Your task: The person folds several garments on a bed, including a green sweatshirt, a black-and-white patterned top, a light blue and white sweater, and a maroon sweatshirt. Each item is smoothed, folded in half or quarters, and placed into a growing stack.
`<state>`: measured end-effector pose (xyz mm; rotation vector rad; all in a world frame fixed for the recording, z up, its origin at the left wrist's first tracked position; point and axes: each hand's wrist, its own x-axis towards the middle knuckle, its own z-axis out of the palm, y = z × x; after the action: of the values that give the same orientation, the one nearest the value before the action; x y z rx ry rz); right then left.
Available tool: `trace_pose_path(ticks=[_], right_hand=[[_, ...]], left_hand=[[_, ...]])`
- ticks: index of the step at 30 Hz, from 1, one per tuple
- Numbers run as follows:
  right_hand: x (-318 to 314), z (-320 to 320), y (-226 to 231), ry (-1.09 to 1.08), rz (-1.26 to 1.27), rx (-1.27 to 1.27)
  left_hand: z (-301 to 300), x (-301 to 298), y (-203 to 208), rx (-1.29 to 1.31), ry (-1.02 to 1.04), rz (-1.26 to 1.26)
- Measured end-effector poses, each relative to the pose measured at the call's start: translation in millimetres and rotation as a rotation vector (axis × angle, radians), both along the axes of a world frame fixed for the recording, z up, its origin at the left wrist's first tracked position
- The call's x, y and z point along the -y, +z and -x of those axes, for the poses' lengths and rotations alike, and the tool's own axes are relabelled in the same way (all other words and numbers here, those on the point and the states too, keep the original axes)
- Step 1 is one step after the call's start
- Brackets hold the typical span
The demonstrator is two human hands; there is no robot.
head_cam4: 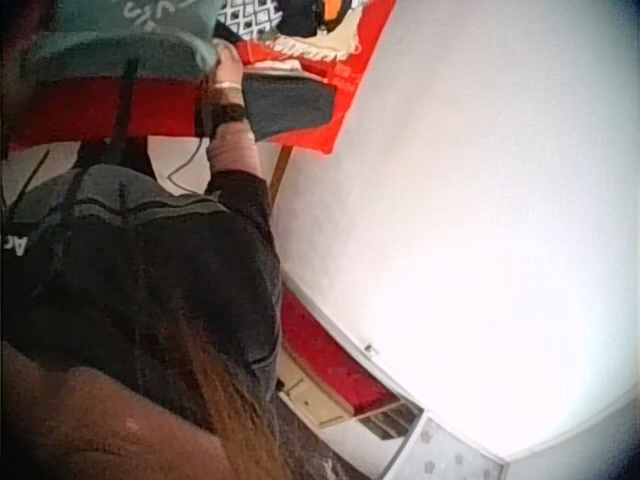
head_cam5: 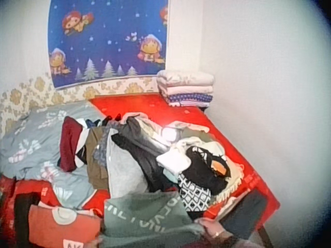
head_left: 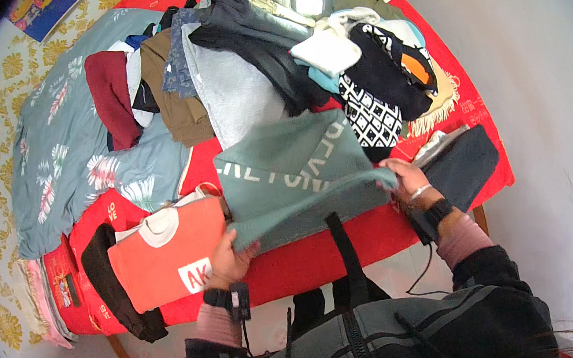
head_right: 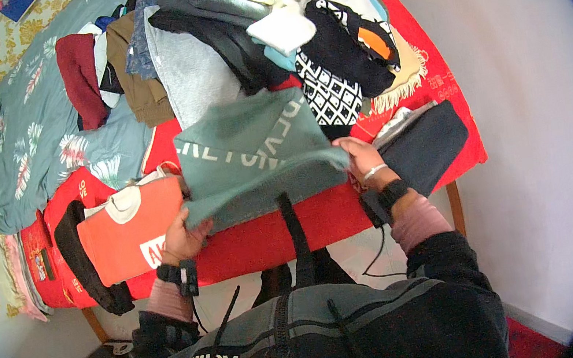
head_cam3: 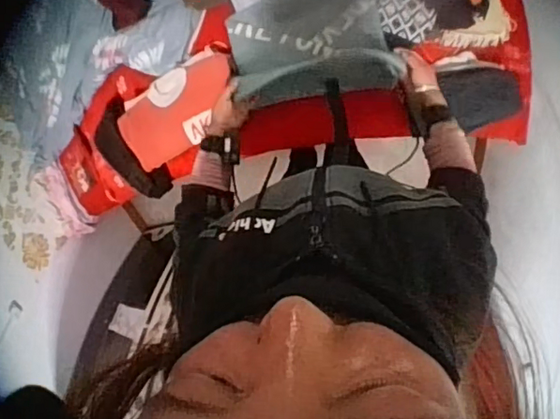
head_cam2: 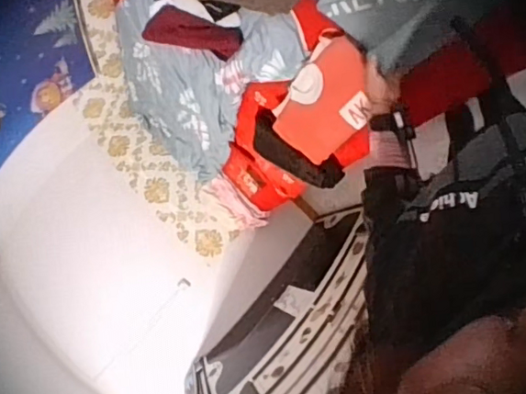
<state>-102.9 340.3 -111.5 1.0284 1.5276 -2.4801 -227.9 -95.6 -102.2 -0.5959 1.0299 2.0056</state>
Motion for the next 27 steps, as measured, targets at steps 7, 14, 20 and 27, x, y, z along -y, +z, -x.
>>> trace_pose_path(ticks=[7, 14, 20, 27], right_hand=[[-27.9, 114.3, -52.0, 0.001, -0.037, 0.104], [-26.6, 163.3, -85.7, 0.195, -0.507, 0.291], [-15.4, 171.2, -95.1, 0.335, -1.252, 0.422], [-44.9, 179.3, -75.9, 0.423, -0.533, 0.464]], left_hand=[[107.4, -46.8, -39.5, -0.055, 0.143, 0.235], [150.2, -70.3, -76.8, -0.265, 0.049, 0.691], [157.6, -58.8, -89.0, -0.584, -0.181, 1.115], [168.3, -66.2, -72.0, -0.346, -0.222, 0.732]])
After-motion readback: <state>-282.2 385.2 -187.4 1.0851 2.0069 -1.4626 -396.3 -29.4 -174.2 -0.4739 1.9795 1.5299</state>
